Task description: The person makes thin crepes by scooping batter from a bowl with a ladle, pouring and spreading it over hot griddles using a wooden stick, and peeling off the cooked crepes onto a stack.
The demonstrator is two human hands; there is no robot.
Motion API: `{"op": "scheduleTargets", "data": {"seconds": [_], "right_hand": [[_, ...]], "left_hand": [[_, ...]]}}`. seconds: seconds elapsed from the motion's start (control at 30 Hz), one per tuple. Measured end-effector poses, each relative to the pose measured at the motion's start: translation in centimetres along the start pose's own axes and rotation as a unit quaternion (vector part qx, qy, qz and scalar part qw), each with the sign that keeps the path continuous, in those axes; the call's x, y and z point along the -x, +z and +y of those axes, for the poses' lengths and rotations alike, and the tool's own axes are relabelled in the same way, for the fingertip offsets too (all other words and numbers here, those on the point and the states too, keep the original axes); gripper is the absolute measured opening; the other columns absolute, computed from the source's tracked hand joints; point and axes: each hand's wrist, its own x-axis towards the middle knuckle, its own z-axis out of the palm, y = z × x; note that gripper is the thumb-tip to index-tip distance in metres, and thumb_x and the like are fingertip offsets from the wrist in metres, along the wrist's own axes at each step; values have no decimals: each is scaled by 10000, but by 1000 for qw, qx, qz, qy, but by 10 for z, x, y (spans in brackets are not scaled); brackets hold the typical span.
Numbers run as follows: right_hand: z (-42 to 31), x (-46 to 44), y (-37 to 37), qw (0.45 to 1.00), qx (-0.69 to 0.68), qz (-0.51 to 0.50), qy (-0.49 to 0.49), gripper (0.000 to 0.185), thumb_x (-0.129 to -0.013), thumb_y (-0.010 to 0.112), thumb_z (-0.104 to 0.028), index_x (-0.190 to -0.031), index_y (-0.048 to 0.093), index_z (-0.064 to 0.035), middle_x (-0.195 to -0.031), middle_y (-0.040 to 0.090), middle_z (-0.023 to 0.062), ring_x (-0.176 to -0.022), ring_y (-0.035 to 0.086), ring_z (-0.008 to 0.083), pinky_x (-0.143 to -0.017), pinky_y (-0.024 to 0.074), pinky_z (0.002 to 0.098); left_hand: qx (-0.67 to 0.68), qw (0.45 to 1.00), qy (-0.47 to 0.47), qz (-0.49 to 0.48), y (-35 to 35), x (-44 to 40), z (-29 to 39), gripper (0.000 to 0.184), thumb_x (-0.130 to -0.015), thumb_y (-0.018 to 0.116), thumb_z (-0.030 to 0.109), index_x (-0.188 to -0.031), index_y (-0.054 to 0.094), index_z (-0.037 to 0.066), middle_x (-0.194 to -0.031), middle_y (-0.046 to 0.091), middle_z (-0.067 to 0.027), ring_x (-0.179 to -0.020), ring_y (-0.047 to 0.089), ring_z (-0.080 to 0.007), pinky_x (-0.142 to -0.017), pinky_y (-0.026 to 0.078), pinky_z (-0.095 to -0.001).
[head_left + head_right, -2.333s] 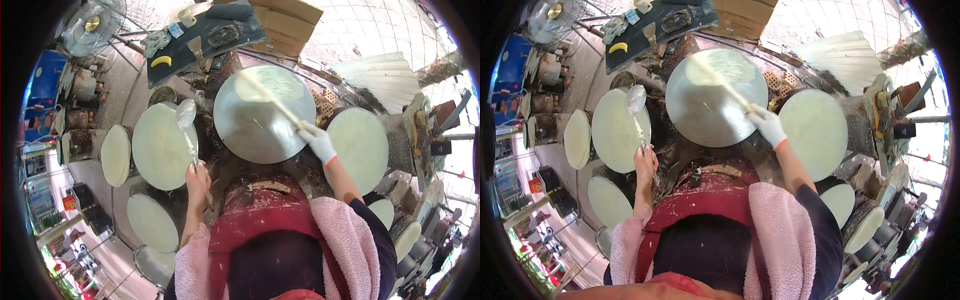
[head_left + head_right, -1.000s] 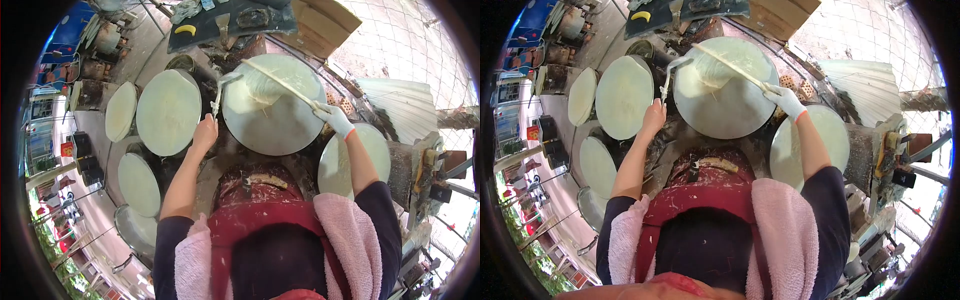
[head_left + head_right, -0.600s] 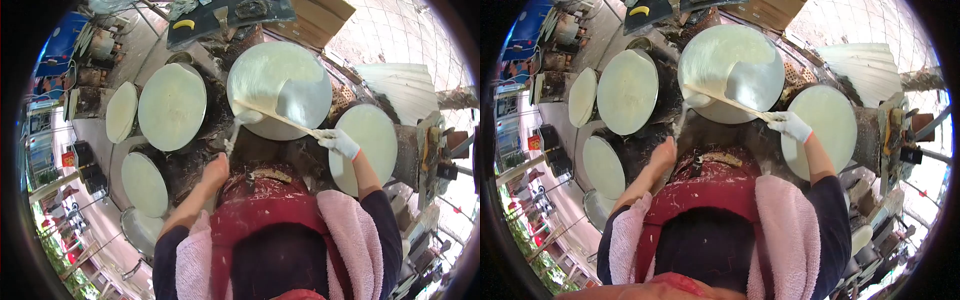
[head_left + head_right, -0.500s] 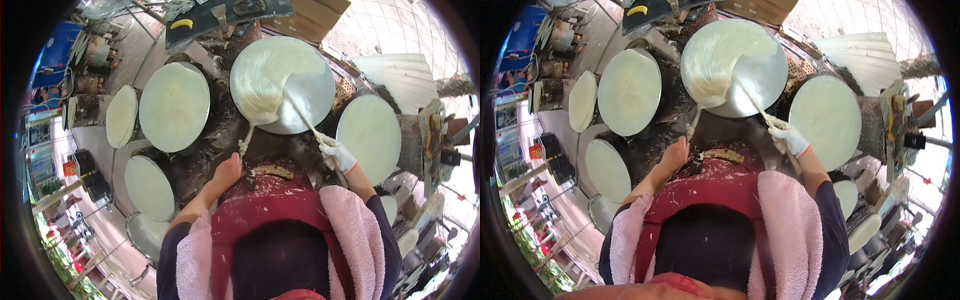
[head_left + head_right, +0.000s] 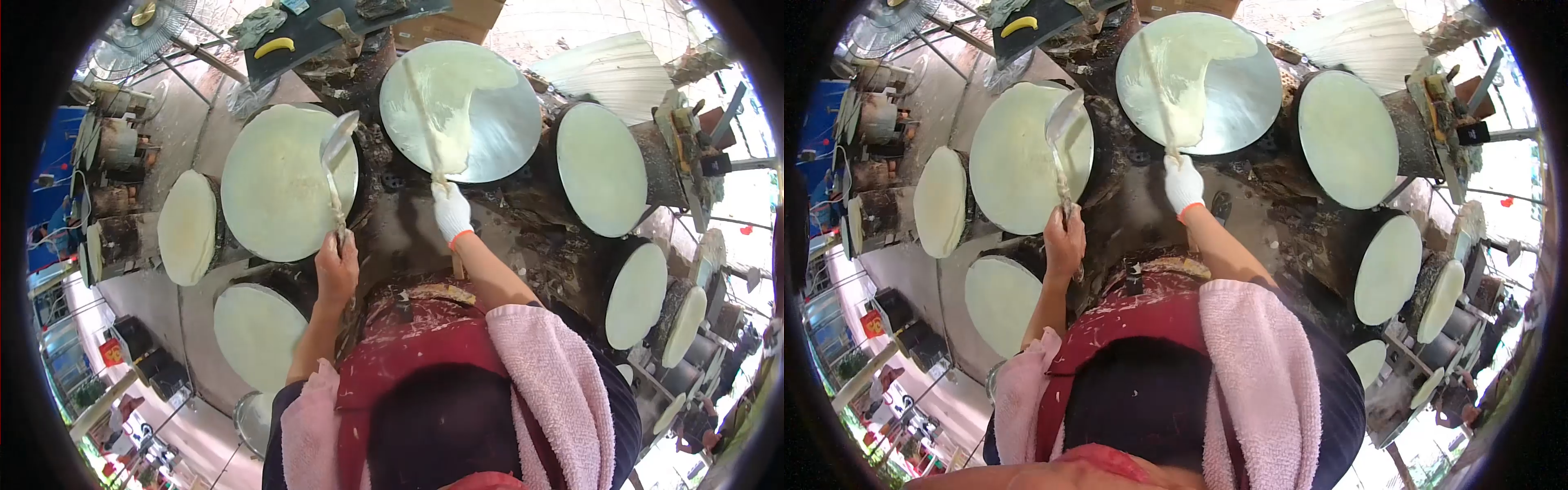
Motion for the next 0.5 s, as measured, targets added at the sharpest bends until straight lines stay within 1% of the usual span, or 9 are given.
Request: {"op": "scheduleTargets", "data": {"seconds": [0.07,0.13,0.17,0.2,0.27,0.3,0.33,0.4,0.5], "right_hand": [[20,1,-20,999,-8,39,22,401,-971,499,-407,-1155,610,-68,-1011,676,231,-979,639,396,-869,471,454],[55,-20,-31,994,-77,59,49,378,-977,508,-408,-1087,615,-63,-859,683,173,-766,668,305,-702,512,421],[23,-4,-53,977,-178,29,118,372,-988,500,-416,-999,604,-59,-706,628,100,-545,595,205,-502,471,371],[12,3,-59,970,-212,3,119,374,-991,493,-419,-975,596,-60,-684,610,86,-509,566,185,-466,445,357],[4,14,-60,950,-281,-47,125,384,-999,479,-425,-926,578,-62,-641,574,57,-436,508,145,-392,392,329],[4,17,-59,990,-112,-70,41,375,-996,476,-411,-924,561,-52,-672,619,132,-520,602,258,-483,467,411],[61,-4,-33,968,98,34,-227,342,-996,464,-388,-957,533,-55,-749,650,237,-683,652,408,-620,496,513],[50,3,-64,967,221,-60,-115,319,-997,442,-369,-1019,511,-58,-830,644,303,-840,623,495,-740,469,578],[51,-19,-118,979,192,-6,-73,338,-1001,423,-377,-1048,496,-51,-860,653,290,-819,626,489,-726,464,581]], "left_hand": [[-7,999,34,0,-3,10,-9,199,-1022,499,181,-888,511,33,-588,417,36,-423,385,-38,-383,305,-230],[37,999,-24,-8,-5,24,-2,195,-1018,507,173,-901,524,18,-600,439,19,-451,402,-53,-412,328,-242],[32,999,-34,-3,-4,29,-2,193,-1013,519,162,-902,531,5,-614,461,0,-484,416,-68,-443,352,-259],[26,999,-45,1,-2,33,-1,191,-1008,530,151,-903,537,-8,-629,484,-19,-518,430,-84,-475,375,-276],[57,995,-85,5,6,40,16,181,-1010,526,157,-912,534,5,-612,472,-1,-488,428,-71,-445,360,-263],[72,992,-103,9,12,41,27,176,-1011,524,160,-916,532,11,-604,466,8,-472,427,-64,-431,352,-257],[84,990,-114,7,18,42,35,171,-1012,521,164,-925,530,18,-595,458,15,-459,421,-58,-420,343,-250],[103,986,-134,2,31,43,50,161,-1015,514,174,-942,527,31,-577,444,31,-432,410,-46,-397,326,-236],[127,980,-153,15,56,43,68,154,-1017,506,183,-962,525,41,-561,433,42,-411,394,-42,-383,311,-225]]}}
